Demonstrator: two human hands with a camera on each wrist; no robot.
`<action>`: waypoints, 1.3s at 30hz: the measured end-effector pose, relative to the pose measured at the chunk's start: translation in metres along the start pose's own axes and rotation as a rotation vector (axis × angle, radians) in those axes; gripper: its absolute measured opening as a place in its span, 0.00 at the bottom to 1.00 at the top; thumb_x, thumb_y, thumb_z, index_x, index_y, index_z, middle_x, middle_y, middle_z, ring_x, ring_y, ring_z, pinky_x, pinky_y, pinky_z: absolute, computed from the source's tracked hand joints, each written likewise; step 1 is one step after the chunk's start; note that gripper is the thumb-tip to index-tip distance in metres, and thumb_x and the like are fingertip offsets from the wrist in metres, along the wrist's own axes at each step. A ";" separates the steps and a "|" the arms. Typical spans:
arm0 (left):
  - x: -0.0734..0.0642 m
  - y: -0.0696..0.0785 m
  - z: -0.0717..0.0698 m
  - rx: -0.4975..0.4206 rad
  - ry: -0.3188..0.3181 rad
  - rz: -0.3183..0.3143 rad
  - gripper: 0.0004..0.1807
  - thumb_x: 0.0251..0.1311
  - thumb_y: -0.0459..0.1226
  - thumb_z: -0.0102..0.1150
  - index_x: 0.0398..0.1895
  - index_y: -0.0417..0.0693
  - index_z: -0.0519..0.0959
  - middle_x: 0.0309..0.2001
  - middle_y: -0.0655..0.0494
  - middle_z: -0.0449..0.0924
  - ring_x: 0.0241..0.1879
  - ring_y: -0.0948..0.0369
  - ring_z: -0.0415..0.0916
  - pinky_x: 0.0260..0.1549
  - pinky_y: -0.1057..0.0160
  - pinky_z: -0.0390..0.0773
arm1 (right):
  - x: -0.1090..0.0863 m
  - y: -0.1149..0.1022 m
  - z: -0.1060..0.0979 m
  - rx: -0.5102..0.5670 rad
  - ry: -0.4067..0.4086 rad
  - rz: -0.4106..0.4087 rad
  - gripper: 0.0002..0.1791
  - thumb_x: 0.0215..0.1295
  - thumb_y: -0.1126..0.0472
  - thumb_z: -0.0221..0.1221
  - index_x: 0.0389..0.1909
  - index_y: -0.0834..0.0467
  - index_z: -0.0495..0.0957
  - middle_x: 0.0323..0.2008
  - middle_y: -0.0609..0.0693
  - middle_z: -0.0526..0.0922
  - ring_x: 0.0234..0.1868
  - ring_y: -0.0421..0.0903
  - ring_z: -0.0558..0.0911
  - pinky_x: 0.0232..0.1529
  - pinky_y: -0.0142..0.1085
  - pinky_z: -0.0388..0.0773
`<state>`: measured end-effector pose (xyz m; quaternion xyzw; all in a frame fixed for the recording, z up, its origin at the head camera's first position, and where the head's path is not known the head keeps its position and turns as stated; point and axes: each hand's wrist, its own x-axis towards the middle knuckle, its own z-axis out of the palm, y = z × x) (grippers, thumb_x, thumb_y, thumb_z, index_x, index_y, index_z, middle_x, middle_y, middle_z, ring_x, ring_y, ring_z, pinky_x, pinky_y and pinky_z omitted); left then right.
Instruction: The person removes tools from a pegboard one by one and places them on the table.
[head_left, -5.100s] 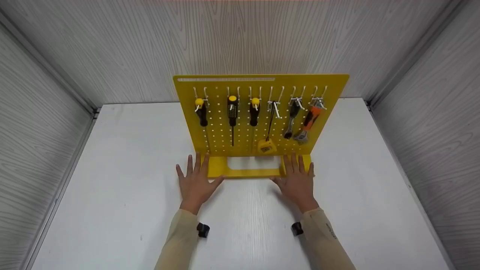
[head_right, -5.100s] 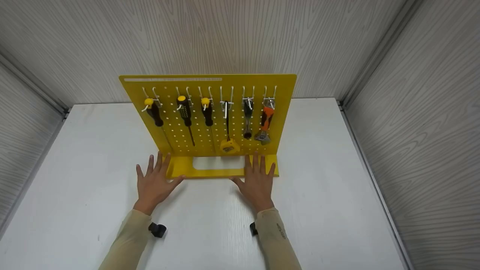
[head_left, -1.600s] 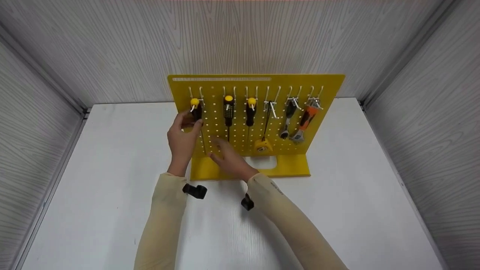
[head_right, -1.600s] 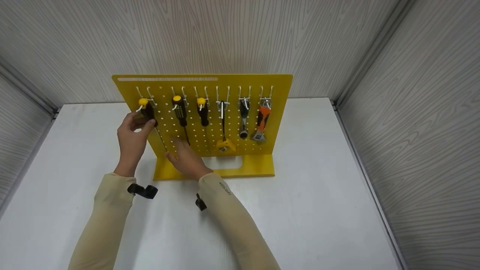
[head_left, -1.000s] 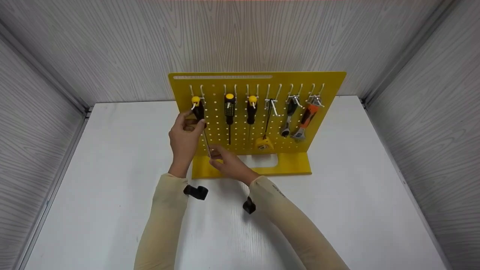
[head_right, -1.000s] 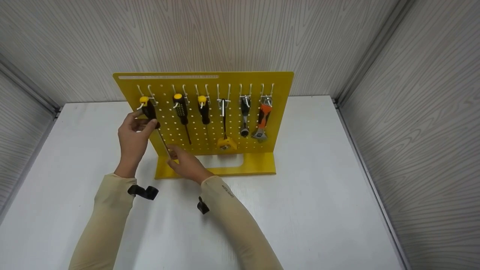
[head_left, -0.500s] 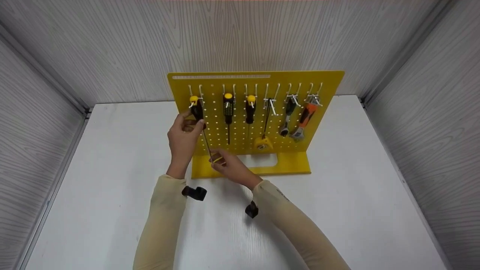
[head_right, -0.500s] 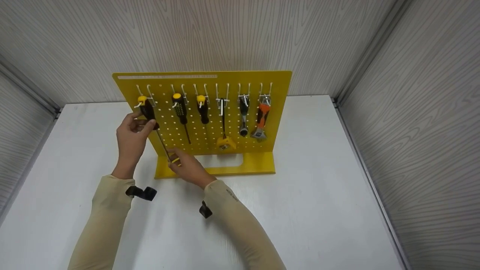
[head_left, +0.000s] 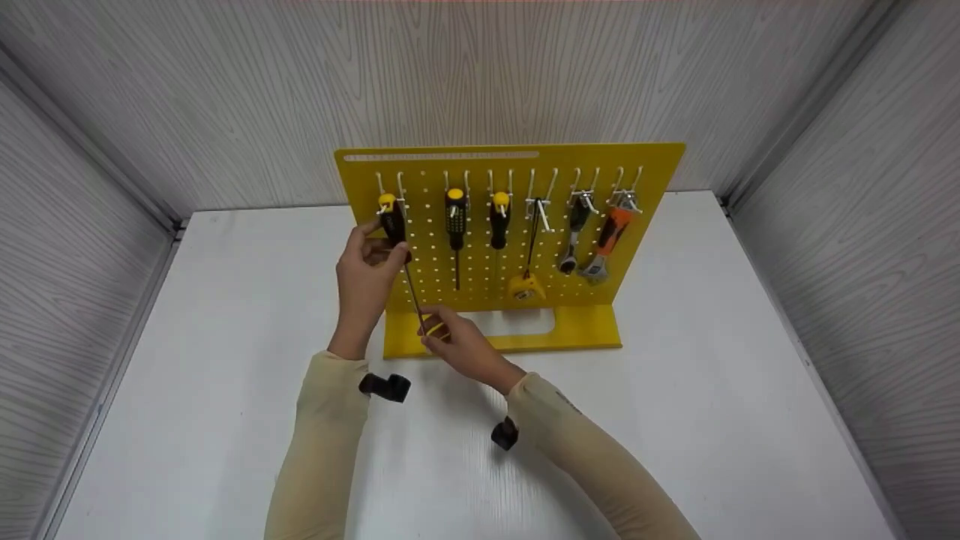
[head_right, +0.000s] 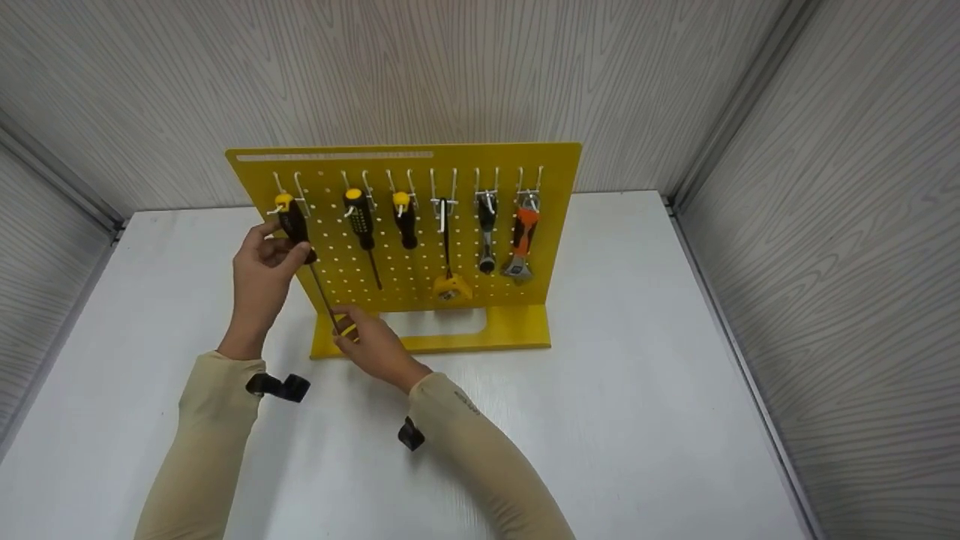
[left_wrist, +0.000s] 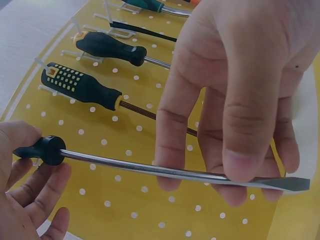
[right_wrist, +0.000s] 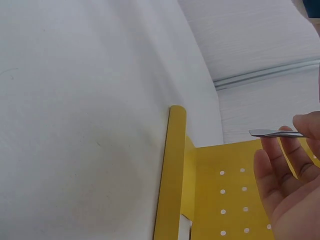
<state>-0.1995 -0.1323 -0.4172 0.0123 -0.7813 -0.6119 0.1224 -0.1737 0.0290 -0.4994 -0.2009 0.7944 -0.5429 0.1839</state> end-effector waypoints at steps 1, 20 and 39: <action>0.000 0.001 0.000 -0.010 -0.007 -0.004 0.28 0.63 0.44 0.61 0.64 0.48 0.69 0.47 0.46 0.82 0.43 0.61 0.78 0.41 0.70 0.77 | -0.001 0.000 0.000 -0.004 0.002 -0.001 0.23 0.71 0.64 0.53 0.65 0.56 0.64 0.51 0.57 0.78 0.48 0.49 0.81 0.47 0.35 0.79; -0.009 0.001 -0.004 -0.077 0.005 0.039 0.25 0.62 0.41 0.62 0.61 0.45 0.70 0.44 0.46 0.82 0.39 0.63 0.77 0.43 0.70 0.77 | -0.013 -0.002 0.005 0.069 0.051 -0.046 0.20 0.71 0.66 0.53 0.62 0.55 0.69 0.46 0.58 0.80 0.42 0.47 0.81 0.47 0.49 0.79; -0.026 0.001 -0.009 -0.082 0.005 0.068 0.24 0.62 0.38 0.62 0.60 0.43 0.71 0.42 0.46 0.83 0.38 0.63 0.77 0.39 0.71 0.77 | -0.025 -0.002 0.008 0.073 0.028 -0.016 0.18 0.71 0.63 0.53 0.60 0.52 0.71 0.44 0.57 0.81 0.39 0.46 0.81 0.40 0.32 0.80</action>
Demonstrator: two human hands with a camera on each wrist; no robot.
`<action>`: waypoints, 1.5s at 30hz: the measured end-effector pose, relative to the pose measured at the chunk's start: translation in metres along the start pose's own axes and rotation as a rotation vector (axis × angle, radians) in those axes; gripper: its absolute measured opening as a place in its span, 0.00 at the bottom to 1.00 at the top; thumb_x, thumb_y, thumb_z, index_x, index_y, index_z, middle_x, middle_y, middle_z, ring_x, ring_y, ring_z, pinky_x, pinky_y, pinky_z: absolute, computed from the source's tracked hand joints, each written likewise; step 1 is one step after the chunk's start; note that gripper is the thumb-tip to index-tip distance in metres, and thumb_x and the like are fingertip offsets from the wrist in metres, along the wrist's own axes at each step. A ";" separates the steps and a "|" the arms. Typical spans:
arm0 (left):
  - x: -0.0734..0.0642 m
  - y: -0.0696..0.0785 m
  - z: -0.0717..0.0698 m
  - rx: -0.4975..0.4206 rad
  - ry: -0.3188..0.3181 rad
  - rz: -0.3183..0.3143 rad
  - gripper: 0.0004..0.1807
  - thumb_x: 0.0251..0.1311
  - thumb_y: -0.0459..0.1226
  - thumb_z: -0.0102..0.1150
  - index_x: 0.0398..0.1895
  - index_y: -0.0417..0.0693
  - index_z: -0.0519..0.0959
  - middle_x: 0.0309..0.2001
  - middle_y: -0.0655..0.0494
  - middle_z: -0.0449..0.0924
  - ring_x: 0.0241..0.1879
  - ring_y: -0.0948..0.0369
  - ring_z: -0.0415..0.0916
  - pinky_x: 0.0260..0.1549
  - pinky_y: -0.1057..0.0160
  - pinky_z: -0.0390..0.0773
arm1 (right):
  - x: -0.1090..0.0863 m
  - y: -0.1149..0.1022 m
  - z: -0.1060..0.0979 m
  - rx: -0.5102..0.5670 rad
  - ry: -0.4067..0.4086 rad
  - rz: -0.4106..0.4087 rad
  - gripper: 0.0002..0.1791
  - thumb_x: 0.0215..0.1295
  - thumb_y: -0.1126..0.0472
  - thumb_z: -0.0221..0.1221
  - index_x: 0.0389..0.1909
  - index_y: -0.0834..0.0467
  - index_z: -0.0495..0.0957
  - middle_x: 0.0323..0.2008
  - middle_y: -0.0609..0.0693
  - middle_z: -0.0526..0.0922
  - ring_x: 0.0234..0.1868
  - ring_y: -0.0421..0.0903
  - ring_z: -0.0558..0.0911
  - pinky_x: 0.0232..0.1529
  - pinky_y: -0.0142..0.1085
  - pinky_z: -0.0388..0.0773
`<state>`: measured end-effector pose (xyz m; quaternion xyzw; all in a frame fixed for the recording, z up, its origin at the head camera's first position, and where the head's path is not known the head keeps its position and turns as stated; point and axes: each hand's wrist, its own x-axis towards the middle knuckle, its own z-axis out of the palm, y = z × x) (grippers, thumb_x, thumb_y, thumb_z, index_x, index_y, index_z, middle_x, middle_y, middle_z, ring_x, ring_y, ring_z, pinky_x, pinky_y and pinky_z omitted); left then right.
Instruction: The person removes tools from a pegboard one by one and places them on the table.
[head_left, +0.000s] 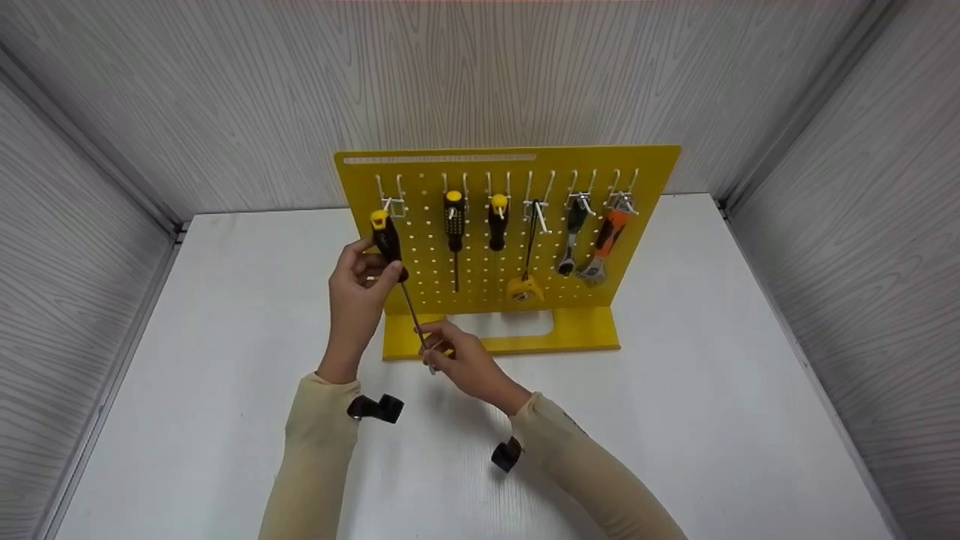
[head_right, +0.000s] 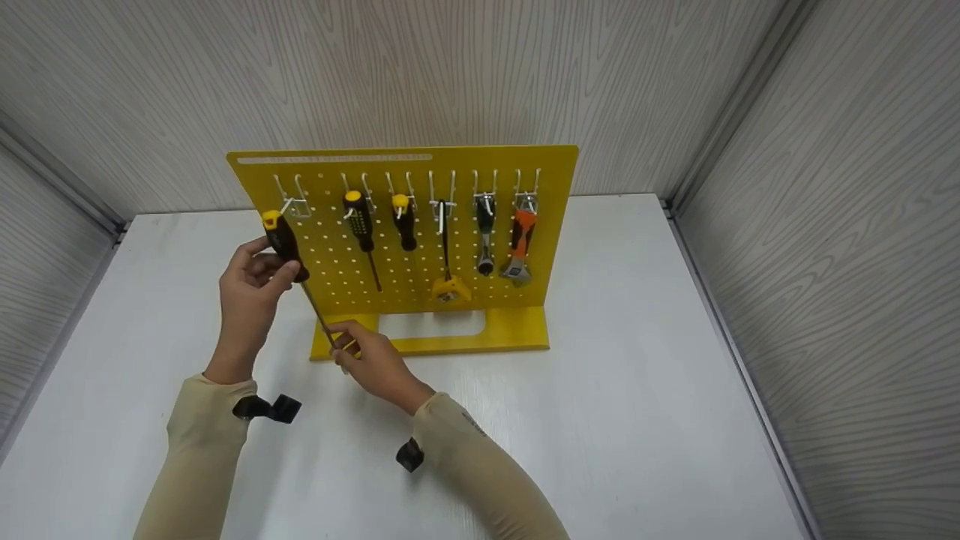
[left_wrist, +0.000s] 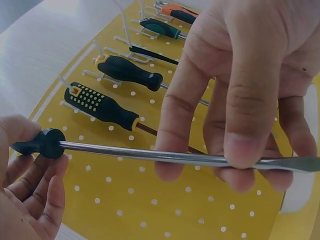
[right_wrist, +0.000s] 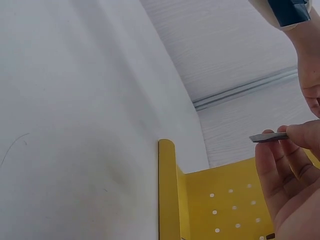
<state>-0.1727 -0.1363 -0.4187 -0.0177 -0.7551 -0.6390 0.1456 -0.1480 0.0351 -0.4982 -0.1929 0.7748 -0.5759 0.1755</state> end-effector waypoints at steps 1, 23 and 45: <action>-0.001 0.000 0.000 -0.005 -0.003 -0.002 0.24 0.62 0.38 0.62 0.60 0.43 0.71 0.43 0.46 0.83 0.39 0.63 0.77 0.39 0.71 0.77 | -0.001 0.001 0.000 -0.002 0.001 -0.001 0.18 0.71 0.63 0.54 0.60 0.51 0.71 0.44 0.57 0.81 0.38 0.44 0.81 0.39 0.32 0.80; -0.027 -0.014 -0.010 -0.117 -0.017 -0.011 0.23 0.57 0.31 0.65 0.56 0.41 0.72 0.34 0.59 0.85 0.37 0.62 0.80 0.39 0.69 0.79 | -0.011 0.029 -0.015 0.038 0.002 -0.011 0.11 0.69 0.62 0.56 0.49 0.60 0.78 0.46 0.63 0.81 0.41 0.51 0.81 0.44 0.48 0.80; -0.054 -0.055 -0.028 -0.076 -0.015 -0.203 0.19 0.57 0.34 0.66 0.50 0.42 0.73 0.41 0.56 0.82 0.38 0.63 0.81 0.45 0.71 0.80 | -0.038 0.023 -0.054 0.100 0.030 0.059 0.11 0.69 0.65 0.55 0.48 0.67 0.77 0.46 0.68 0.79 0.35 0.38 0.74 0.45 0.50 0.76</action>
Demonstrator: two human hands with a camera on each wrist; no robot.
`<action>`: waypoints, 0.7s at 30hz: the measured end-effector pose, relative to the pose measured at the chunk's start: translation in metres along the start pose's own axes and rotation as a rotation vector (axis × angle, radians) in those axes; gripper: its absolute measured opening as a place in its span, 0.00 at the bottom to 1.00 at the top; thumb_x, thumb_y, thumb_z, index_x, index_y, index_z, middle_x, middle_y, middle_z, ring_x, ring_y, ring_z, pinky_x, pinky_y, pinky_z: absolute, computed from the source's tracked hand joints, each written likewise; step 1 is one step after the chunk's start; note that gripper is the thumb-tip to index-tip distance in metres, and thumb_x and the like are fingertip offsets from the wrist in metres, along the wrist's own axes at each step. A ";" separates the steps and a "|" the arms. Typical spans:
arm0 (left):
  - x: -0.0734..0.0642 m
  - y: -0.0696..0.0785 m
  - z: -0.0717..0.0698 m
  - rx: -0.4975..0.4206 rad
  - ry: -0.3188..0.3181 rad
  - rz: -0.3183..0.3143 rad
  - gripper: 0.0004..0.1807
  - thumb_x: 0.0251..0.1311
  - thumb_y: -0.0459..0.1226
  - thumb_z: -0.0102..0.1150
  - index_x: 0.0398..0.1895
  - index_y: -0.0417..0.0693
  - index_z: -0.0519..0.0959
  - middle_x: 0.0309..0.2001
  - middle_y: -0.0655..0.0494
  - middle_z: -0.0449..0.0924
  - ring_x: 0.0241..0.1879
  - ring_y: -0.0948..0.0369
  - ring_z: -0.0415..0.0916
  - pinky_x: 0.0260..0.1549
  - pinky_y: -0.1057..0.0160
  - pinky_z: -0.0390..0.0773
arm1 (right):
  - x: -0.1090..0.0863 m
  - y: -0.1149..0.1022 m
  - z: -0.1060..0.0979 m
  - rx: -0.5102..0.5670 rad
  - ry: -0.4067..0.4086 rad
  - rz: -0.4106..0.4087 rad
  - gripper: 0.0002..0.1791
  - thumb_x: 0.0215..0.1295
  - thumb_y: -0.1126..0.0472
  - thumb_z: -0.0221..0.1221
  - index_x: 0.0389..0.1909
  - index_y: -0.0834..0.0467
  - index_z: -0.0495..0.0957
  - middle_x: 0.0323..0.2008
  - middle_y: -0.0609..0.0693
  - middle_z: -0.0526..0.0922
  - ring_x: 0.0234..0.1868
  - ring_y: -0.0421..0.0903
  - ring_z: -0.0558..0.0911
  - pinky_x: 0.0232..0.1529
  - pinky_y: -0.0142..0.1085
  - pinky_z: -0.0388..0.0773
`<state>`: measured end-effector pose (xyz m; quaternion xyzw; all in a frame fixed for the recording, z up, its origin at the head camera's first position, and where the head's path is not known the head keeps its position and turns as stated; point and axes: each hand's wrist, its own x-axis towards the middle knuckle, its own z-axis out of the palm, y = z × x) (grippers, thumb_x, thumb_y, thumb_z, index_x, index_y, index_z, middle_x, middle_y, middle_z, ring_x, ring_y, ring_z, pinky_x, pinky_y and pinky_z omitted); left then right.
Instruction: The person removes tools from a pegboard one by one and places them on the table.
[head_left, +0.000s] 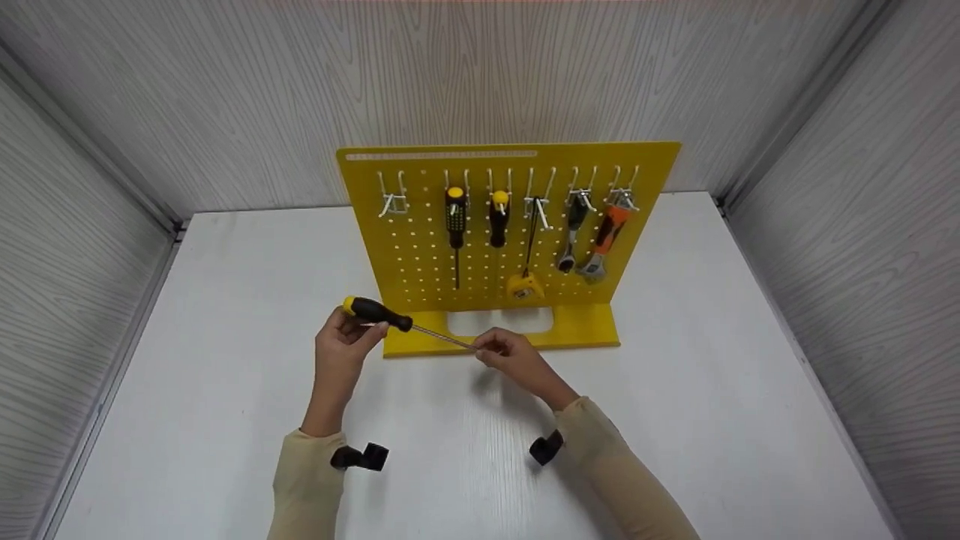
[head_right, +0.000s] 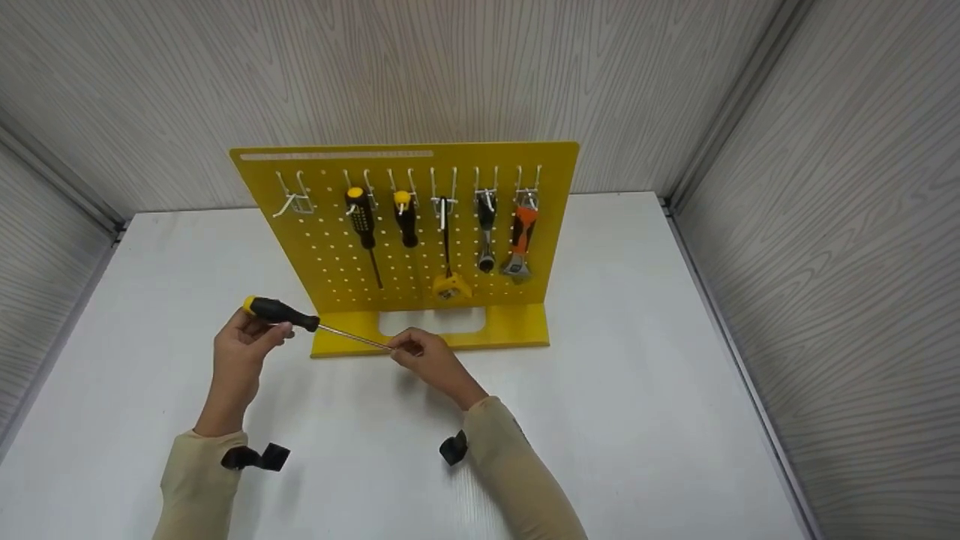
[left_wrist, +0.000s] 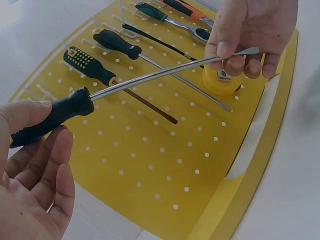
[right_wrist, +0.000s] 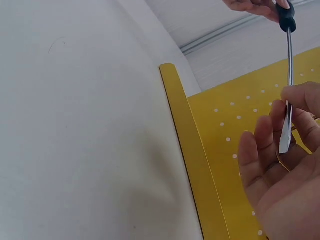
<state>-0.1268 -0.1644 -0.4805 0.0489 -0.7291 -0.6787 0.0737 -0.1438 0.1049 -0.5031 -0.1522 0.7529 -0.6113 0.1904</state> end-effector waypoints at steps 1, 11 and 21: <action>-0.001 -0.002 -0.001 0.013 0.000 -0.009 0.20 0.57 0.34 0.66 0.51 0.42 0.73 0.41 0.56 0.81 0.37 0.64 0.81 0.44 0.71 0.80 | -0.001 0.001 -0.001 -0.005 0.003 -0.002 0.11 0.69 0.65 0.55 0.48 0.67 0.77 0.46 0.67 0.79 0.35 0.38 0.74 0.45 0.51 0.76; -0.011 -0.039 0.000 0.009 -0.022 -0.151 0.22 0.56 0.32 0.66 0.53 0.41 0.71 0.41 0.54 0.80 0.35 0.64 0.79 0.40 0.71 0.79 | -0.004 0.021 -0.018 -0.042 0.027 0.039 0.11 0.69 0.64 0.55 0.47 0.67 0.76 0.40 0.55 0.80 0.35 0.38 0.73 0.46 0.49 0.75; -0.017 -0.066 -0.009 0.191 -0.128 -0.219 0.22 0.54 0.34 0.69 0.51 0.44 0.73 0.48 0.46 0.82 0.41 0.62 0.77 0.40 0.72 0.77 | -0.001 0.059 -0.025 -0.149 0.018 0.087 0.11 0.68 0.64 0.55 0.47 0.65 0.78 0.45 0.59 0.82 0.38 0.38 0.73 0.44 0.32 0.71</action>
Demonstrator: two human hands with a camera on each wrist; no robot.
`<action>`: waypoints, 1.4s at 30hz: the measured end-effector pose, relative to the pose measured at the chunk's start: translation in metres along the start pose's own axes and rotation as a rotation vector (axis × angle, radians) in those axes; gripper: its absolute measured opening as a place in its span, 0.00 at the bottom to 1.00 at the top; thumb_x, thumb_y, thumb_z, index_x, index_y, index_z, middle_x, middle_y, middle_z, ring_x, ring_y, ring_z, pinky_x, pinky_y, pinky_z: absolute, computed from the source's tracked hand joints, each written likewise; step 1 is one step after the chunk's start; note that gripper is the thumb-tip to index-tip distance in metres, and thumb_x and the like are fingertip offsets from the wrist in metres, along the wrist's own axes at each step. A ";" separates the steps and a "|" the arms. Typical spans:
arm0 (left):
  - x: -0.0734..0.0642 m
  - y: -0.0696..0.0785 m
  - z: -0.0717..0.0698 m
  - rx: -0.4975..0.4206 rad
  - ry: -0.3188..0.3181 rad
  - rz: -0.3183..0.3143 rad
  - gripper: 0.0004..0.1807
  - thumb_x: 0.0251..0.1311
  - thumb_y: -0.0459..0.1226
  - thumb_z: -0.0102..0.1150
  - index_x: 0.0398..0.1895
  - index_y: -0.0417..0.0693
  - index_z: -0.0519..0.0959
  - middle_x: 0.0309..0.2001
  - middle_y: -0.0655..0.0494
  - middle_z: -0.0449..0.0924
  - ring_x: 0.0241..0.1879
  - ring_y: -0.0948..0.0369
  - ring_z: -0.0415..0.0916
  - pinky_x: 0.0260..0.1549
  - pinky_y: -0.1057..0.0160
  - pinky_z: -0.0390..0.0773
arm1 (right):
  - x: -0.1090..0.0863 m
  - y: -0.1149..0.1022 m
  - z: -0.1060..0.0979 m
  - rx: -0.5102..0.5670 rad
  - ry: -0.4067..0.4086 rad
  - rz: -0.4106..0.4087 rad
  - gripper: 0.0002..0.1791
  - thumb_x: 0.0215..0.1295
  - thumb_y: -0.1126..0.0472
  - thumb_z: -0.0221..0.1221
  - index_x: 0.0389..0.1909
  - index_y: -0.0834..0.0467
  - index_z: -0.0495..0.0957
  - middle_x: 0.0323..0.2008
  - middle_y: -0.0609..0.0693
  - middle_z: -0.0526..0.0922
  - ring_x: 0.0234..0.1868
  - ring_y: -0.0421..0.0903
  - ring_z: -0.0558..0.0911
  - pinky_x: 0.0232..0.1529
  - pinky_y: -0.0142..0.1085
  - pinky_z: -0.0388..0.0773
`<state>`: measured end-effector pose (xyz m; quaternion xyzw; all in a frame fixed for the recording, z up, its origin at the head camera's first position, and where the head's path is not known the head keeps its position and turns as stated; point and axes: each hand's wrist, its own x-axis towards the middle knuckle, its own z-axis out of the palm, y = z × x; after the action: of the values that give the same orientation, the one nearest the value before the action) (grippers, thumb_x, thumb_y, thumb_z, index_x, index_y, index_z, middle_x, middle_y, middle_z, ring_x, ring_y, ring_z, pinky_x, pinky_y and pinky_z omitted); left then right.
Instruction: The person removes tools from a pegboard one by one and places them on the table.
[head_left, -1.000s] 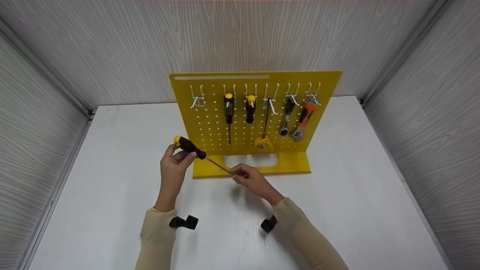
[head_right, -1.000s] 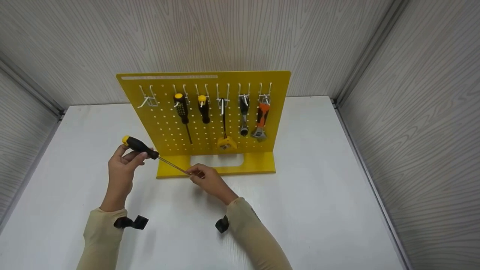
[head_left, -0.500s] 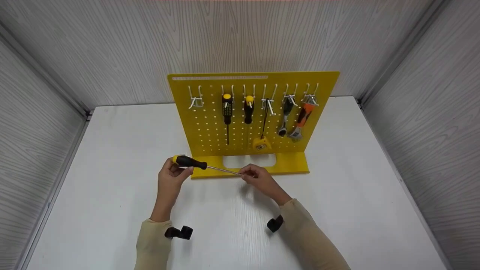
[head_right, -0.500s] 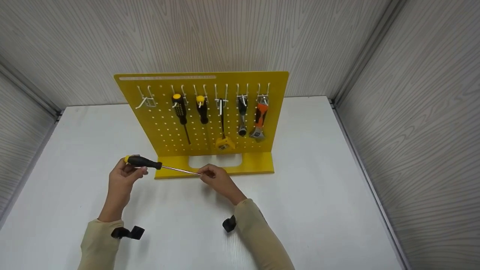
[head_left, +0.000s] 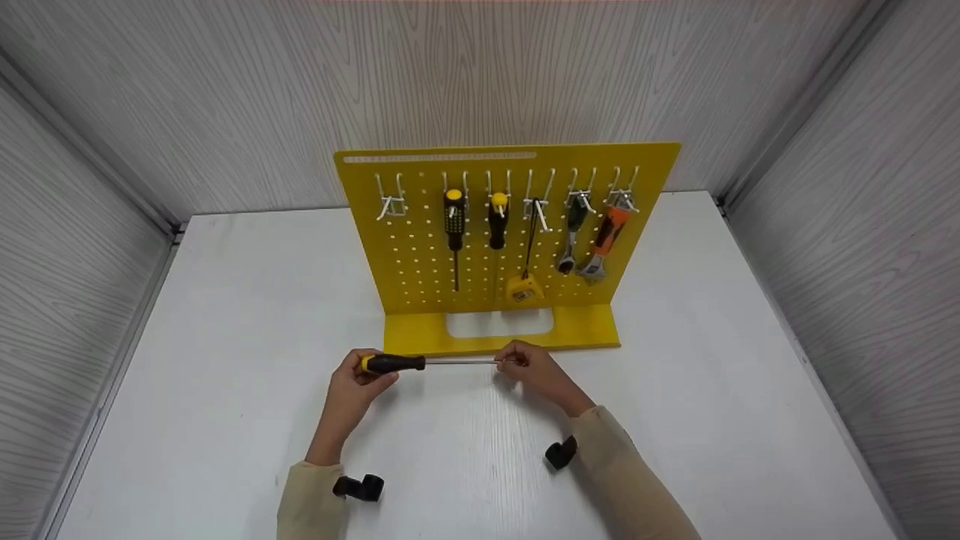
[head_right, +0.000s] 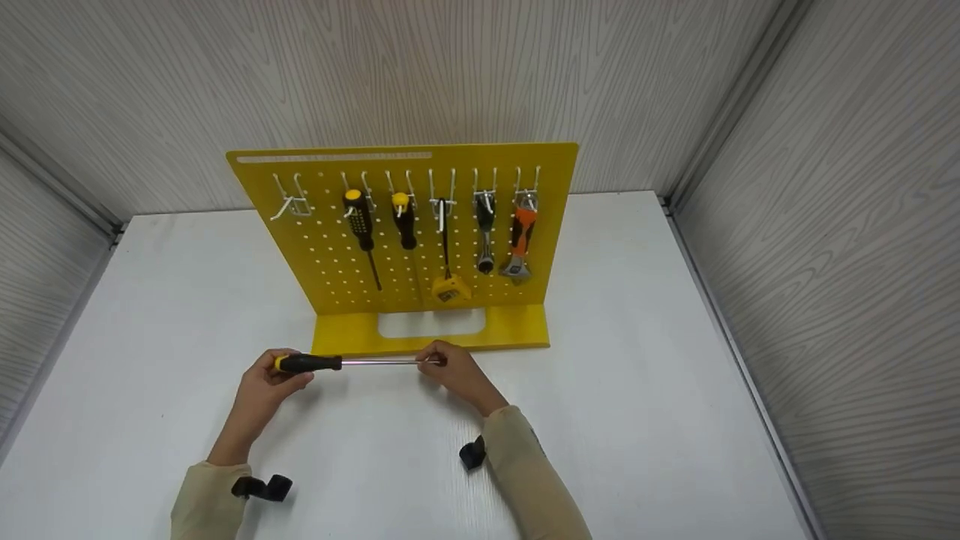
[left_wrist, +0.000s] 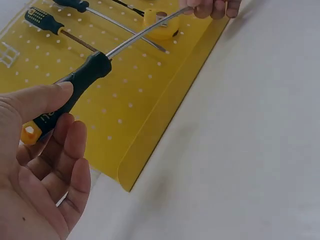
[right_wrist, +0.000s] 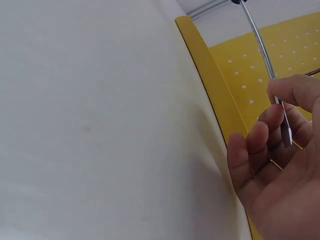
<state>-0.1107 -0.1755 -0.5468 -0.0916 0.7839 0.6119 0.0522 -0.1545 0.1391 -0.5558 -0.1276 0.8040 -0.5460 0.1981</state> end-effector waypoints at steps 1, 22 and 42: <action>0.000 -0.002 -0.001 0.018 -0.009 -0.002 0.22 0.53 0.34 0.69 0.51 0.44 0.73 0.48 0.46 0.82 0.41 0.61 0.77 0.40 0.72 0.77 | 0.001 0.004 0.000 -0.013 0.007 0.001 0.10 0.68 0.64 0.55 0.46 0.64 0.78 0.46 0.59 0.82 0.39 0.38 0.73 0.45 0.32 0.71; 0.018 -0.023 -0.015 0.292 -0.120 -0.058 0.22 0.55 0.38 0.69 0.52 0.45 0.76 0.48 0.46 0.80 0.42 0.57 0.72 0.42 0.66 0.73 | 0.008 0.023 0.002 -0.117 0.029 0.014 0.06 0.66 0.61 0.58 0.41 0.57 0.80 0.38 0.52 0.81 0.33 0.41 0.74 0.33 0.31 0.74; 0.016 -0.032 -0.014 0.403 -0.119 -0.036 0.21 0.54 0.40 0.69 0.52 0.49 0.78 0.42 0.49 0.79 0.41 0.56 0.70 0.43 0.60 0.68 | 0.002 0.025 0.009 -0.297 0.074 -0.044 0.03 0.65 0.61 0.60 0.36 0.55 0.81 0.35 0.48 0.81 0.35 0.41 0.73 0.39 0.33 0.73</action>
<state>-0.1189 -0.1979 -0.5770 -0.0570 0.8842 0.4460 0.1268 -0.1516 0.1403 -0.5823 -0.1529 0.8796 -0.4298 0.1351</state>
